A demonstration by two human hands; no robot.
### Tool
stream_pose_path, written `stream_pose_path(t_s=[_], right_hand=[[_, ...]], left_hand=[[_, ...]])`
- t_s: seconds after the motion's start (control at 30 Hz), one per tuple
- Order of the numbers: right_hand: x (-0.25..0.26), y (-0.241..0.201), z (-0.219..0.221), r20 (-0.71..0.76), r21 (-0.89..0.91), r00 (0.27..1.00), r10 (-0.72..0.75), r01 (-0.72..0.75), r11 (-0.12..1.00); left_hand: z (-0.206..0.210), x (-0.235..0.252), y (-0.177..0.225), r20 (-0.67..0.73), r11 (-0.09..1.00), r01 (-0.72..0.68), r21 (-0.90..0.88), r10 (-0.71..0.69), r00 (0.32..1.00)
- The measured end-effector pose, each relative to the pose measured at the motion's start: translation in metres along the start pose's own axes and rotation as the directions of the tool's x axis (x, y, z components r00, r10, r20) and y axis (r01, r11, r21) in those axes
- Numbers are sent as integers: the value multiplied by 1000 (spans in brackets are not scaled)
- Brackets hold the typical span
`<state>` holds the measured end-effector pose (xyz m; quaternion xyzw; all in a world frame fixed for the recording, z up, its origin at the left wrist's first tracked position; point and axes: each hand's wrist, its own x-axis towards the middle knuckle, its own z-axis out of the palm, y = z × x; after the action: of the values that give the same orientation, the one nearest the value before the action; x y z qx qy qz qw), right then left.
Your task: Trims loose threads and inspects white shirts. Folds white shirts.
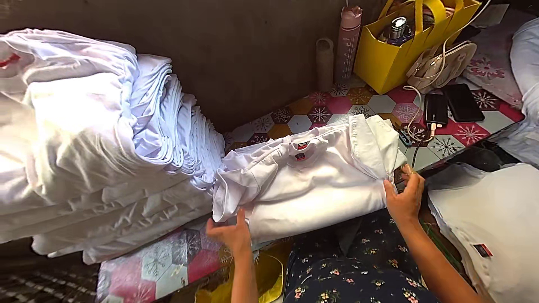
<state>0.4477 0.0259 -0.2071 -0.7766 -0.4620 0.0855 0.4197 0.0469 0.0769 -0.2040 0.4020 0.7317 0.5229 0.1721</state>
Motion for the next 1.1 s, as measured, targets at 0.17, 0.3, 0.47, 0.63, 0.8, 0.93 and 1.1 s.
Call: stream_pose_path(t_s=[0.17, 0.3, 0.47, 0.63, 0.8, 0.93, 1.1], right_hand=[[-21, -31, 62, 261, 34, 737, -624, 639, 769], [30, -22, 91, 364, -180, 836, -411, 496, 849], [53, -16, 89, 349, -201, 898, -268, 351, 915], [81, -35, 36, 89, -83, 967, -239, 246, 966], [124, -11, 33, -5, -153, 989, -145, 143, 978], [146, -3, 19, 11, 267, 967, 256, -250, 931], [145, -4, 10, -44, 266, 980, 195, -176, 948]], left_hand=[[39, -50, 26, 526, 597, -801, -35, 693, 493], [84, 10, 31, 788, 472, -848, 243, 414, 456], [103, 66, 4, 665, 536, -730, 424, 363, 653], [105, 60, 4, 646, 495, -738, 459, 384, 660], [105, 60, 3, 656, 453, -754, 476, 388, 647], [104, 57, 5, 665, 495, -741, 454, 366, 651], [108, 5, 95, 814, 630, -697, 341, 173, 555]])
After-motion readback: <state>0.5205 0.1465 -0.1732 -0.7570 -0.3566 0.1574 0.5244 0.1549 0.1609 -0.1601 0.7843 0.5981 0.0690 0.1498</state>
